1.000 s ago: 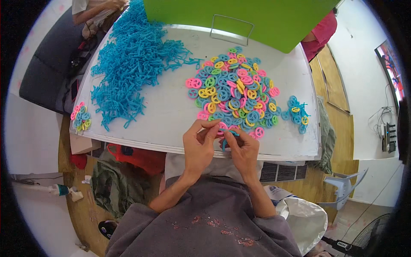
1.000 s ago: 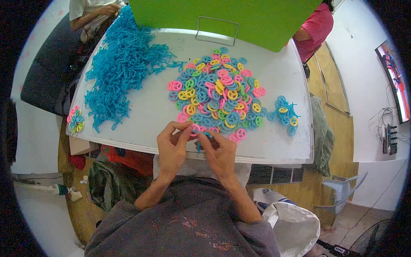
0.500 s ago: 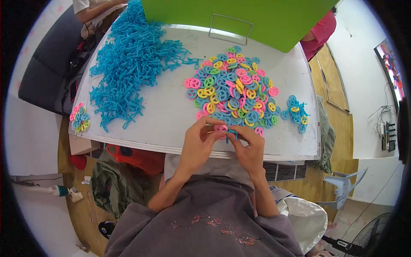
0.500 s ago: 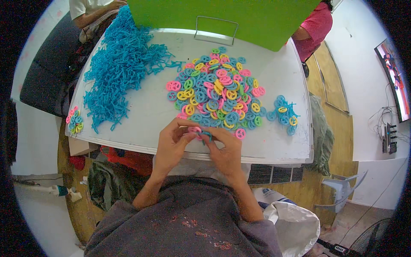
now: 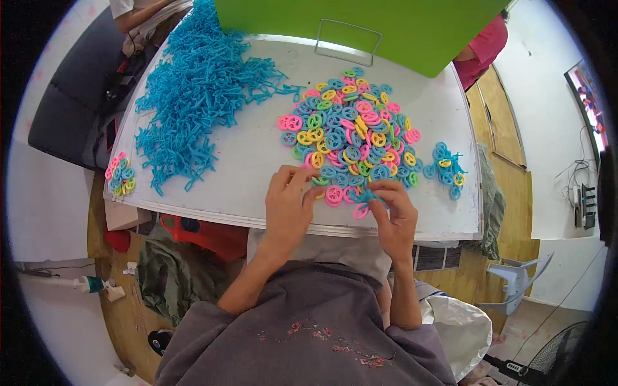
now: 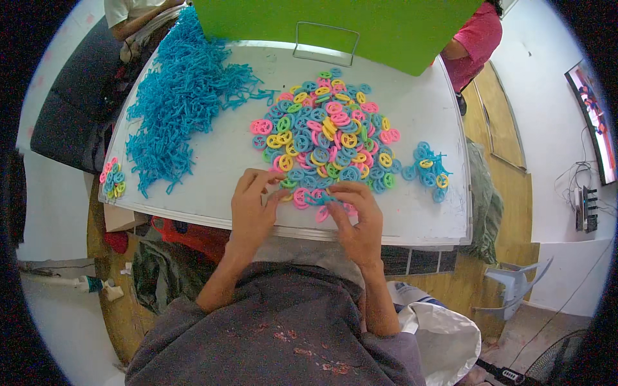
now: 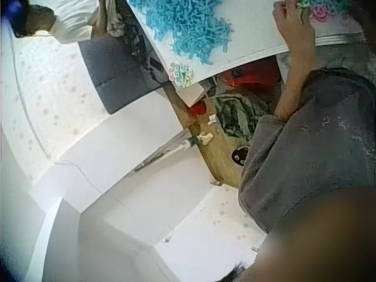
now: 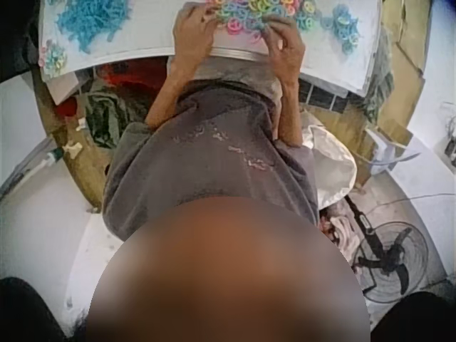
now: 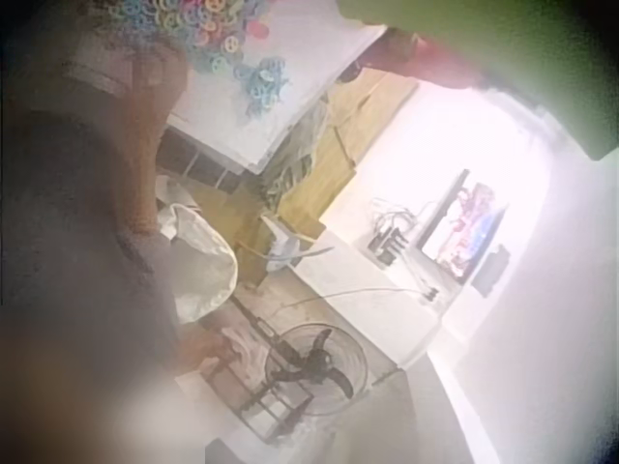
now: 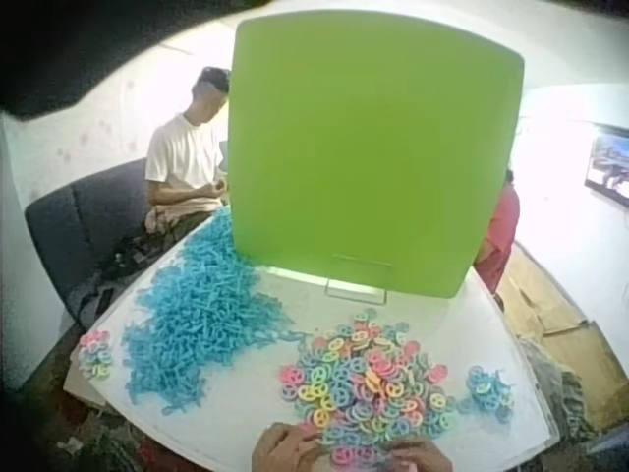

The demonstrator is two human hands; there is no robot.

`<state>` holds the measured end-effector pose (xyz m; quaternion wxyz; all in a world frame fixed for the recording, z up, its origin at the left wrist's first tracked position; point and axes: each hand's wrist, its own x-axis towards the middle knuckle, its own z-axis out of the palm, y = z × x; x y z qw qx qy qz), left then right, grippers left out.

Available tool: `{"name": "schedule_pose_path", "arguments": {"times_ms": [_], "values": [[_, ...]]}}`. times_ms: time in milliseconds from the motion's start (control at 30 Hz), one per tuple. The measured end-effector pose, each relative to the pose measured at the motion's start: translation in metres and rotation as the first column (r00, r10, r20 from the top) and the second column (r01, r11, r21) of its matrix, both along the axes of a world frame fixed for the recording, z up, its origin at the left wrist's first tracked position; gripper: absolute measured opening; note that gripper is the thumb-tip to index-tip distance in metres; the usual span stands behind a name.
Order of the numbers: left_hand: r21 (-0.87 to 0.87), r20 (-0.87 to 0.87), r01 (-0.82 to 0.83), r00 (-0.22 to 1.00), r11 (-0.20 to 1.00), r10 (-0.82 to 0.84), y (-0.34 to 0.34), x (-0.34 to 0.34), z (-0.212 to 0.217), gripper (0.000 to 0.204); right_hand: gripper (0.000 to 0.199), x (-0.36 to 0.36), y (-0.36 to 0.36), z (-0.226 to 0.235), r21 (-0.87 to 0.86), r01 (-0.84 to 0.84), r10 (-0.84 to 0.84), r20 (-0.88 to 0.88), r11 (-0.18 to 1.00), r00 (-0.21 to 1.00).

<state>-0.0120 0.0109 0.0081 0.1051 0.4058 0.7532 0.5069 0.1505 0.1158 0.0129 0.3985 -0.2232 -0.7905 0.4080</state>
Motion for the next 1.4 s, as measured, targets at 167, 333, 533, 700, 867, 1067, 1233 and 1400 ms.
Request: {"name": "schedule_pose_path", "arguments": {"times_ms": [167, 333, 533, 700, 867, 1067, 1233, 1400], "values": [[0.038, -0.133, 0.127, 0.984, 0.991, -0.12, 0.0, -0.008, -0.016, 0.03, 0.016, -0.004, -0.005, -0.01, -0.527, 0.029, -0.07, -0.058, 0.849, 0.996], [0.071, -0.045, 0.097, 0.995, 0.993, -0.094, -0.002, -0.012, -0.018, 0.028, 0.016, -0.009, -0.01, -0.008, -0.571, -0.002, -0.094, -0.139, 0.821, 0.986], [0.024, -0.116, 0.022, 0.993, 0.999, -0.019, -0.003, -0.004, 0.007, 0.025, 0.017, -0.007, -0.005, -0.005, -0.543, 0.073, -0.071, 0.026, 0.836, 0.997], [-0.033, -0.402, 0.244, 0.885, 0.969, -0.236, 0.0, 0.003, -0.005, 0.022, 0.02, -0.007, -0.005, -0.007, -0.571, 0.121, -0.126, 0.032, 0.812, 0.992], [0.16, -0.277, 0.097, 0.96, 0.982, -0.05, 0.009, 0.001, -0.014, 0.018, 0.021, -0.005, -0.004, -0.005, -0.515, 0.077, -0.094, -0.007, 0.854, 0.996], [0.276, 0.595, 0.109, 0.761, 0.955, -0.259, 0.002, 0.007, 0.011, 0.017, 0.019, -0.005, -0.003, -0.003, -0.512, 0.096, -0.082, 0.049, 0.854, 0.995], [0.349, 0.688, 0.112, 0.644, 0.93, -0.335, 0.001, 0.008, 0.006, 0.022, 0.015, -0.007, -0.006, -0.002, -0.445, 0.101, -0.068, 0.091, 0.89, 0.994], [0.313, 0.71, 0.165, 0.613, 0.935, -0.346, -0.002, 0.006, 0.002, 0.025, 0.018, -0.007, -0.01, 0.003, -0.269, 0.049, -0.015, 0.129, 0.962, 0.992]]}}
